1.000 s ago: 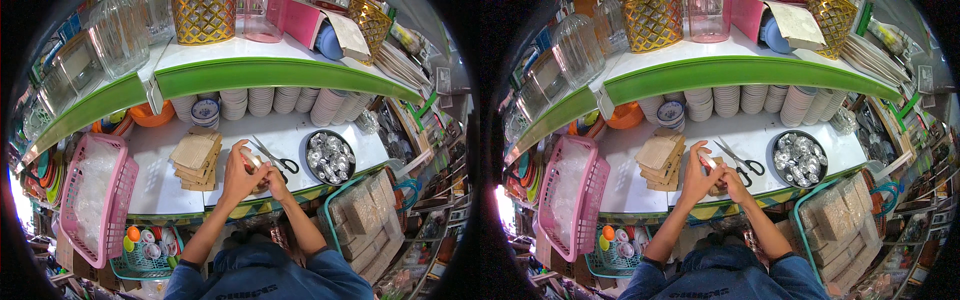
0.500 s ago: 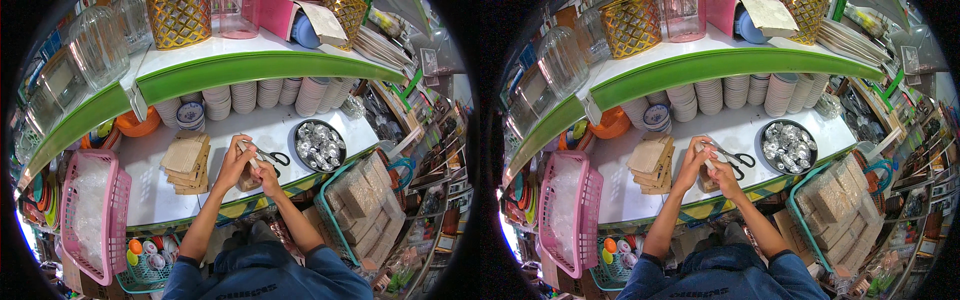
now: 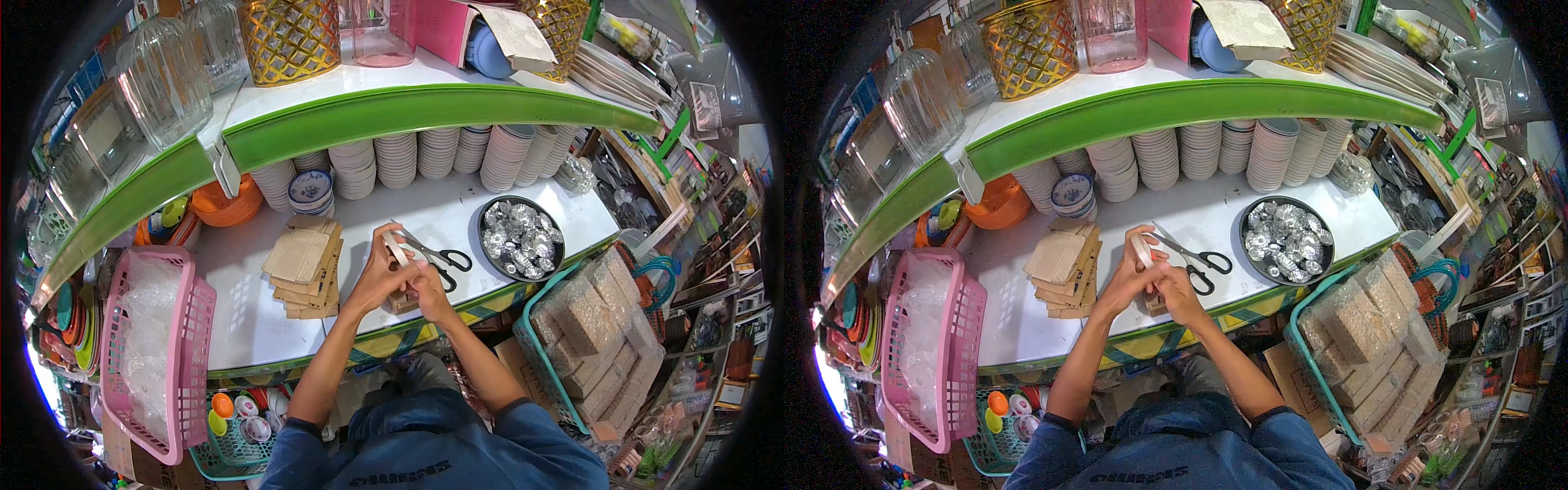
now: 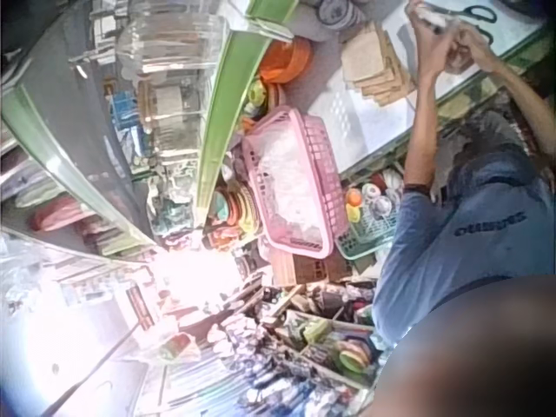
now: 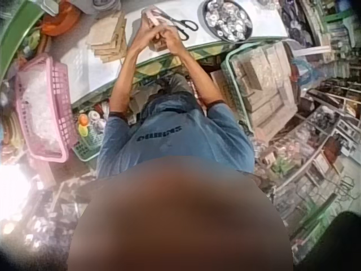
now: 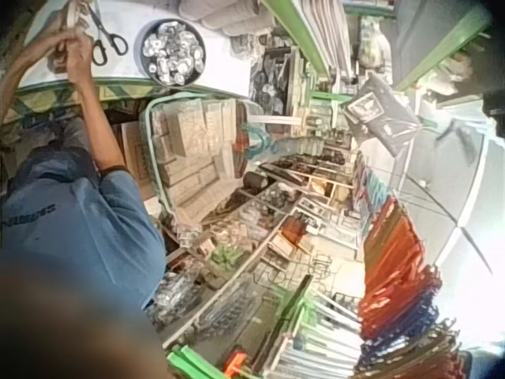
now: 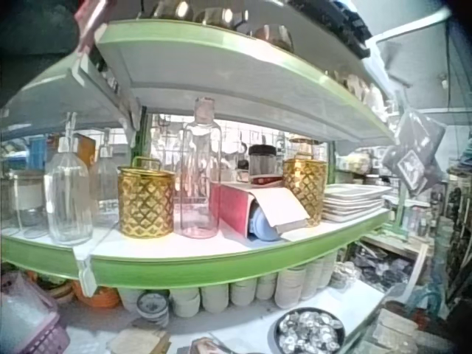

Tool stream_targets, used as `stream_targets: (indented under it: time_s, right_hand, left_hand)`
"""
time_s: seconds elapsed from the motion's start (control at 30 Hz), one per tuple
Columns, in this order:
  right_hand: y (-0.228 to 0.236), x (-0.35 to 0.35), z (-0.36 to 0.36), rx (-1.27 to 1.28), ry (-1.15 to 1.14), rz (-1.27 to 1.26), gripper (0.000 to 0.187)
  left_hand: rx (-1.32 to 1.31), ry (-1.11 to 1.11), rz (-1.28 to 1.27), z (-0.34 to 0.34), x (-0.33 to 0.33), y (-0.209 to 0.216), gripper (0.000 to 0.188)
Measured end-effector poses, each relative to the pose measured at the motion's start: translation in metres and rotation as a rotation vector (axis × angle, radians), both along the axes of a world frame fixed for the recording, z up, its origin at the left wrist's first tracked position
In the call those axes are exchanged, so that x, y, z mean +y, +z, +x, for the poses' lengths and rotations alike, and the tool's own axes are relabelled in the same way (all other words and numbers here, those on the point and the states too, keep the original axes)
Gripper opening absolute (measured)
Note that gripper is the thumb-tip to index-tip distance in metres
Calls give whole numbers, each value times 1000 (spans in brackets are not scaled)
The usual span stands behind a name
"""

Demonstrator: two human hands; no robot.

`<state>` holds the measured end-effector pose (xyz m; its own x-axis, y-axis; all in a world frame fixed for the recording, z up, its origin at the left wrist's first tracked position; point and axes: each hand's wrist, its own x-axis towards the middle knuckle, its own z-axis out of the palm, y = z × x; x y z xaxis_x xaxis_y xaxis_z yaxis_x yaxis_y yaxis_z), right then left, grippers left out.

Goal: Assembling, taping, and packing small cardboard boxes with metal kitchen items.

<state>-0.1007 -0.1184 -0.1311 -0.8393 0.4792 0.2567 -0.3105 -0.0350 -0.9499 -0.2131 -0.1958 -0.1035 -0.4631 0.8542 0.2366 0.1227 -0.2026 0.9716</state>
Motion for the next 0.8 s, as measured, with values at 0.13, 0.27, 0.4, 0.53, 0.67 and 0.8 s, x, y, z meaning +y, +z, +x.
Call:
stream_targets:
  time_s: [0.13, 0.27, 0.4, 0.53, 0.67, 0.8]
  right_hand:
    - [6, 6, 2, -11, 88, -7, 22]
    - [12, 2, -1, 70, 49, 113, 23]
    - [2, 3, -3, 73, -3, 199, 27]
    - [-8, 7, 1, 41, 8, 89, 32]
    - [-4, 9, -1, 34, 46, 87, 32]
    - [3, 6, -1, -6, 65, 92, 30]
  left_hand:
    - [-109, -20, -53, 6, -5, 17, 65]
    - [-206, -35, -75, -1, -6, 9, 55]
    - [-295, -106, -65, -11, -5, -9, 51]
    - [85, -6, 58, 0, -1, -8, 70]
    - [-126, -53, -21, -2, -2, 2, 70]
    - [-247, -101, -87, -7, -5, 8, 57]
